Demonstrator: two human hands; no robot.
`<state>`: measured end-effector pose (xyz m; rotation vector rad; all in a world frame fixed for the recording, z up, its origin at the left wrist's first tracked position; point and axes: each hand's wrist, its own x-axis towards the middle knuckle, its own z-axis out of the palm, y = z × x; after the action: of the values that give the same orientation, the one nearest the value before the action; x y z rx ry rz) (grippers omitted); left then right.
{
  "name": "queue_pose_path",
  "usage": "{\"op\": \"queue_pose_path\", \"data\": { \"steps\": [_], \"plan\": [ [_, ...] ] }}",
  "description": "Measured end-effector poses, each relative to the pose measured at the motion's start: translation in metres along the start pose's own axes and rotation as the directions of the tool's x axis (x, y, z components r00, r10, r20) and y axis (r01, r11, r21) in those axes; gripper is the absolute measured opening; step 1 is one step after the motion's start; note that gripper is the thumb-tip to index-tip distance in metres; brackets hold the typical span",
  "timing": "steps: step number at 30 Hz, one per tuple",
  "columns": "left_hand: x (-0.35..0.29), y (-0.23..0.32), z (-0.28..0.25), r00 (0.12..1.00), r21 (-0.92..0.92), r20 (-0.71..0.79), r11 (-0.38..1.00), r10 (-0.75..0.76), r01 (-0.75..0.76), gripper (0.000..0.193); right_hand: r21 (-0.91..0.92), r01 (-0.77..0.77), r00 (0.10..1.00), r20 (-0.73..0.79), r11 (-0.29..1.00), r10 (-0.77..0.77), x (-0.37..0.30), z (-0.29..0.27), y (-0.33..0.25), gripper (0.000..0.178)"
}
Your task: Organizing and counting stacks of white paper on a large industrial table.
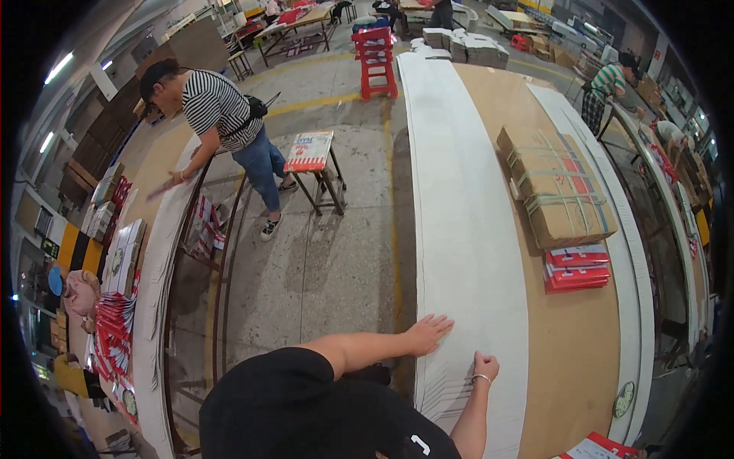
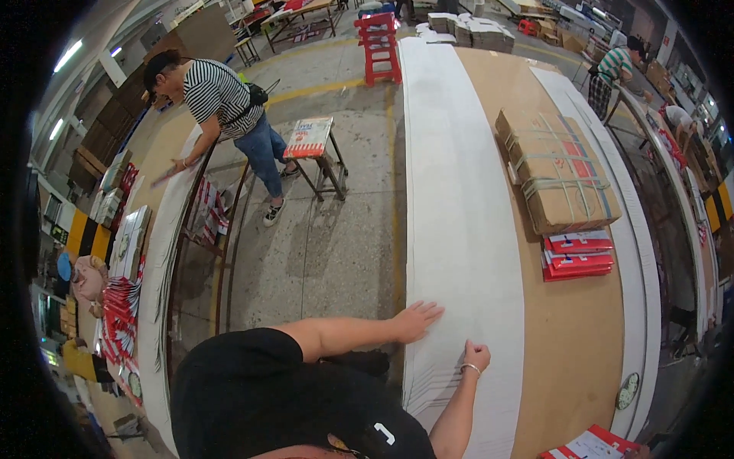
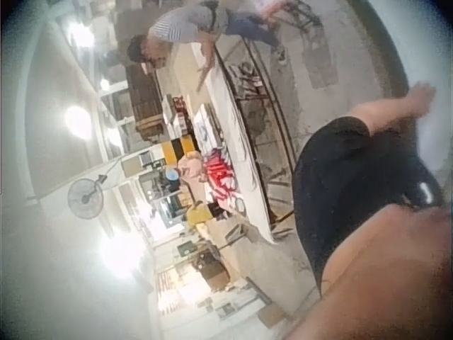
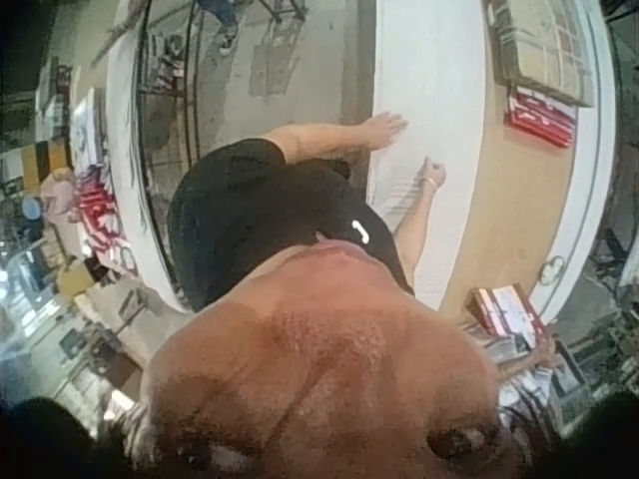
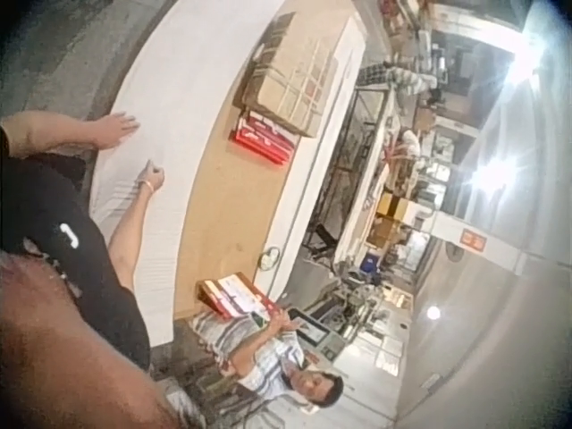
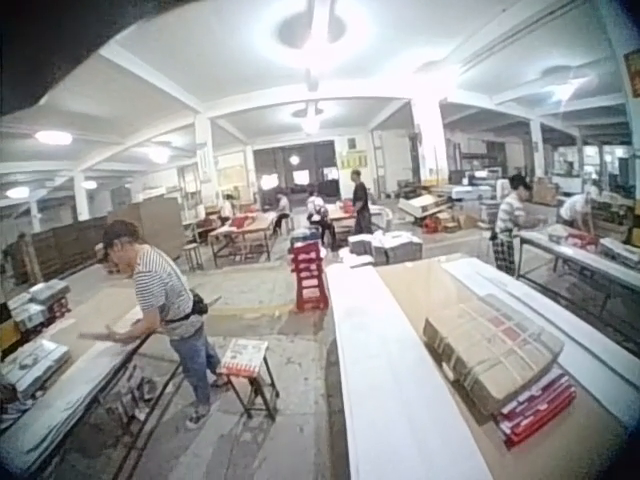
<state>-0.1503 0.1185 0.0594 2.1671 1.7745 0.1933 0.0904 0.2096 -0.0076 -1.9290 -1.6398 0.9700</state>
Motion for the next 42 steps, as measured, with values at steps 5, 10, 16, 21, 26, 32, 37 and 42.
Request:
{"op": "queue_pose_path", "data": {
  "steps": [5,10,16,21,26,32,37,42],
  "plan": [
    [0.001,-0.002,0.0,0.999,-0.043,0.034,0.999,-0.024,0.025,0.067,-0.054,0.002,1.0,0.003,0.999,-0.002,-0.008,-0.003,-0.016,0.036],
    [0.01,-0.006,0.011,0.996,-0.209,0.044,0.974,-0.076,0.084,0.065,-0.21,-0.05,0.997,0.049,0.976,0.061,-0.006,-0.01,-0.022,0.047],
    [0.008,-0.004,0.016,0.998,-0.122,-0.045,0.992,0.037,-0.042,0.064,-0.094,-0.105,0.978,0.171,0.99,0.12,-0.006,-0.03,-0.007,0.048],
    [0.006,-0.002,0.011,0.998,-0.017,-0.025,0.998,0.052,-0.053,0.06,-0.054,-0.187,0.979,0.071,0.981,0.191,-0.023,-0.027,0.001,0.043],
    [0.008,-0.002,0.013,0.998,0.019,-0.028,0.998,0.053,-0.052,0.058,-0.084,-0.202,0.979,0.01,0.976,0.203,-0.024,-0.022,-0.003,0.042],
    [0.007,-0.001,0.015,0.996,0.044,-0.052,0.996,0.074,-0.072,0.057,-0.094,-0.232,0.972,0.002,0.968,0.234,-0.025,-0.025,-0.009,0.041],
    [0.005,0.002,0.015,0.997,0.055,-0.035,0.996,0.075,-0.073,0.054,-0.12,-0.145,0.984,0.084,0.982,0.156,-0.024,-0.04,-0.002,0.039],
    [0.007,0.002,0.016,0.996,0.066,-0.035,0.995,0.077,-0.074,0.054,-0.091,-0.192,0.98,0.03,0.977,0.195,-0.03,-0.032,0.006,0.038]
  ]
}}
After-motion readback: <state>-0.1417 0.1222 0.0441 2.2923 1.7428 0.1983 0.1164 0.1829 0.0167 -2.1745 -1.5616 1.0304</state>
